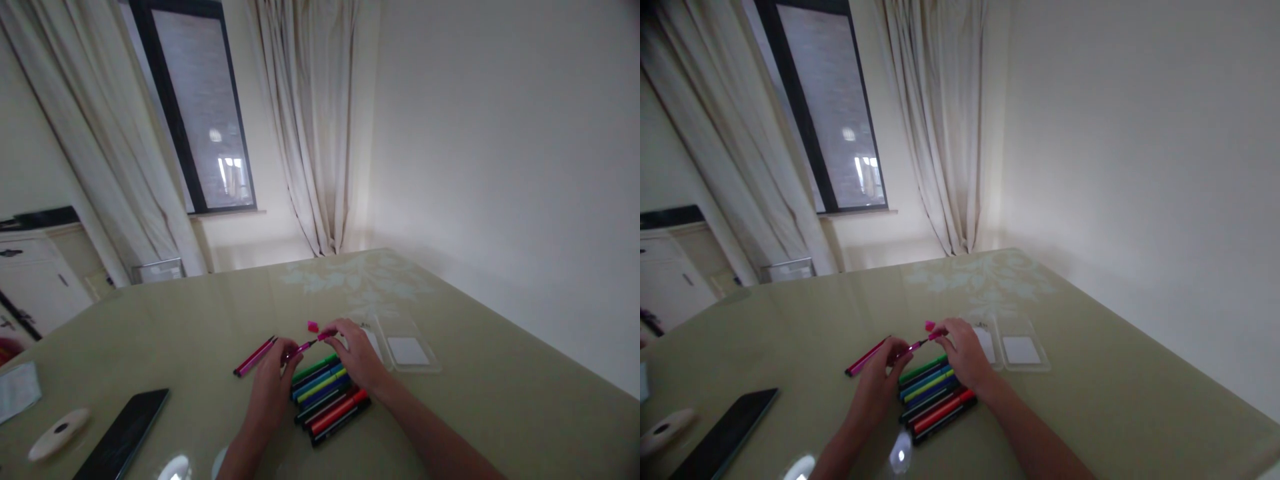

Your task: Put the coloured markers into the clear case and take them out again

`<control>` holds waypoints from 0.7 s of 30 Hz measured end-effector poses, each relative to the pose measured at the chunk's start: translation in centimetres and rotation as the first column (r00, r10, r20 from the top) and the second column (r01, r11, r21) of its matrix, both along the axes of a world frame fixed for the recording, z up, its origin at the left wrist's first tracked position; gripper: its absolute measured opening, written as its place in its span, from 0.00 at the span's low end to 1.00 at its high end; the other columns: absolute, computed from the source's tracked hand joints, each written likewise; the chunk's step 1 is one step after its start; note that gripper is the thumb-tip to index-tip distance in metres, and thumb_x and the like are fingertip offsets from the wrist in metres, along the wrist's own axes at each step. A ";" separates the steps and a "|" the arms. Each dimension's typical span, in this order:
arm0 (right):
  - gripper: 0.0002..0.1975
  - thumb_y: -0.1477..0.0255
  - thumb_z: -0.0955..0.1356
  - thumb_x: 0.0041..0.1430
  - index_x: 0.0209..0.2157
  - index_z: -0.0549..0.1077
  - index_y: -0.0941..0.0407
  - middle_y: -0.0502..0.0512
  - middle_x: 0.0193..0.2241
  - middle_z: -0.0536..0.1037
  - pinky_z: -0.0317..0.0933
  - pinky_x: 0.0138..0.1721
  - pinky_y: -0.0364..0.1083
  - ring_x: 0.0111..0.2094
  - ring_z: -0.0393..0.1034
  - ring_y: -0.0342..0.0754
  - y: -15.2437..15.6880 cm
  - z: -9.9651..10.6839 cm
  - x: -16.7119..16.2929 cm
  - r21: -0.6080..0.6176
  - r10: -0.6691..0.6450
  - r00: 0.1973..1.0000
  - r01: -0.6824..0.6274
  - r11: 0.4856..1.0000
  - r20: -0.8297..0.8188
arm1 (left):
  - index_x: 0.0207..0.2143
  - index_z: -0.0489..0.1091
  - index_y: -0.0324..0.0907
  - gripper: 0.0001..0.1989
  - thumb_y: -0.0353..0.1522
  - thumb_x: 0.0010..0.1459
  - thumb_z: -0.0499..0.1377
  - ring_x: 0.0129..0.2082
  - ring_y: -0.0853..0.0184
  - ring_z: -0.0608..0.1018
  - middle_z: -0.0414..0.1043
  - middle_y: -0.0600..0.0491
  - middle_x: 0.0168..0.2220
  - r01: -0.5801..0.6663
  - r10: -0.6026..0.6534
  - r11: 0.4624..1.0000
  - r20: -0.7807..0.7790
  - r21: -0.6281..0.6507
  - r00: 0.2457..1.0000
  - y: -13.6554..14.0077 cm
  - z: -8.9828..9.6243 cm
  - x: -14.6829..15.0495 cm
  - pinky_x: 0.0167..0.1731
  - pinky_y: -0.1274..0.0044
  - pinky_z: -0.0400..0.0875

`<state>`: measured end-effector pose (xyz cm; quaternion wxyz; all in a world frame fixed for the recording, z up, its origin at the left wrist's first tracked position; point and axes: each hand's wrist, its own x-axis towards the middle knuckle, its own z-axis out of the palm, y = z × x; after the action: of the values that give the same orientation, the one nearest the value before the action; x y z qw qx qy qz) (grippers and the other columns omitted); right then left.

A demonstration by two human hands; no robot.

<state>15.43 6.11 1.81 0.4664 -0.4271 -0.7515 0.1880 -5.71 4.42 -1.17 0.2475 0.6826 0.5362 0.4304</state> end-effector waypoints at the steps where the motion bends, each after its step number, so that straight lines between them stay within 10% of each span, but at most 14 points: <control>1: 0.06 0.69 0.68 0.69 0.40 0.78 0.54 0.55 0.41 0.82 0.62 0.51 0.48 0.45 0.73 0.51 0.0 0.1 0.0 0.006 0.003 1.000 -0.003 1.000 -0.006 | 0.38 0.70 0.46 0.10 0.42 0.64 0.57 0.38 0.59 0.79 0.78 0.51 0.37 -0.004 0.004 1.000 0.008 0.004 1.000 -0.1 0.0 0.0 0.40 0.70 0.72; 21: 0.01 0.73 0.75 0.54 0.31 0.82 0.55 0.51 0.29 0.83 0.65 0.40 0.46 0.33 0.76 0.49 -0.6 0.8 0.3 -0.258 0.105 0.989 -0.128 0.957 -0.101 | 0.34 0.74 0.44 0.10 0.41 0.62 0.58 0.37 0.59 0.81 0.81 0.51 0.35 0.097 -0.091 0.994 0.098 -0.054 0.991 -1.0 0.8 1.0 0.40 0.71 0.74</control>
<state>15.76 5.54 2.57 0.4253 -0.4318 -0.7228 0.3319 -4.74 3.39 -0.32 0.3130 0.6782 0.5033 0.4345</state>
